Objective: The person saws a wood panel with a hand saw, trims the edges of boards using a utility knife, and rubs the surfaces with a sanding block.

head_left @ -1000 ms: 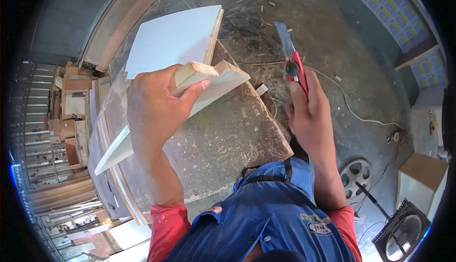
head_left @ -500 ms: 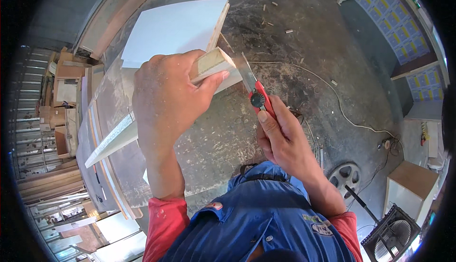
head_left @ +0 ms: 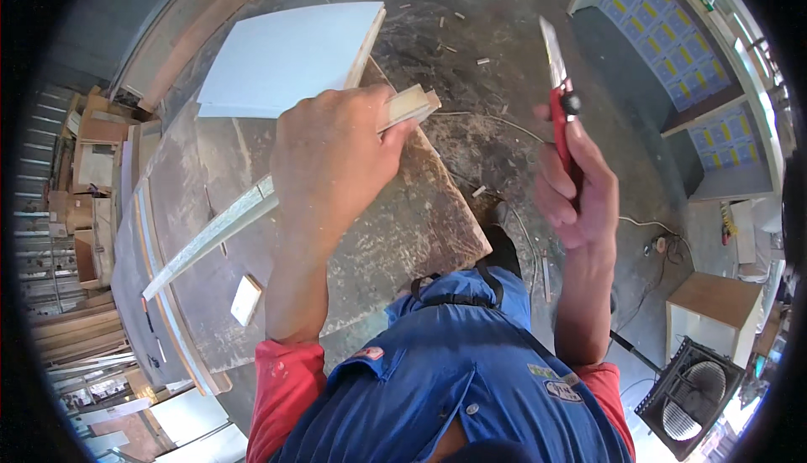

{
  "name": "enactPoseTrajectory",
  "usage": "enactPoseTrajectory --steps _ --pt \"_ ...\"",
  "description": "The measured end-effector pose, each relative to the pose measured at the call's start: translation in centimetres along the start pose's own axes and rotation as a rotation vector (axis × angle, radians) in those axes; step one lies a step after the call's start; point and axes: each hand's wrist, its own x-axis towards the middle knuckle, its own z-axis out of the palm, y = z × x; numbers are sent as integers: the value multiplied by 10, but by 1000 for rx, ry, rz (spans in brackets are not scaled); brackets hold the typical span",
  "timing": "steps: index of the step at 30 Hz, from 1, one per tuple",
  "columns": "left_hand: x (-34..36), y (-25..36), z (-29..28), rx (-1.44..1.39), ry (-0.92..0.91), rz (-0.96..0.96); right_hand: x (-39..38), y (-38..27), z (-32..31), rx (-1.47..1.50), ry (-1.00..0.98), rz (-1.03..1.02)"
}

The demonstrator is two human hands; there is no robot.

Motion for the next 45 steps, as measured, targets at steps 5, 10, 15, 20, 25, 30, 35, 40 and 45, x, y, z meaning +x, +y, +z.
enactPoseTrajectory --steps 5,10,15,20,25,30,35,40,45 --pt "-60 28 30 -93 -28 60 -45 44 -56 98 150 204" --pt "-146 63 87 -413 -290 70 -93 62 -110 18 279 351" --pt "-234 111 221 -371 -256 -16 -156 58 -151 -131 370 376" --pt "-272 117 331 -275 -173 -45 -224 52 -194 -177 477 421" --pt "-270 121 337 -112 -201 -65 -279 53 -218 -134 516 422" --pt "-279 122 319 -732 -254 -97 -298 77 -226 -266 536 414" --pt "-299 135 295 -1596 -585 -154 -273 128 -136 -342 491 371" --pt "-331 33 244 -1930 -371 -518 -204 235 -67 -873 -68 262" --pt "-396 -150 238 -1820 154 -623 -192 319 60 -1543 -348 26"
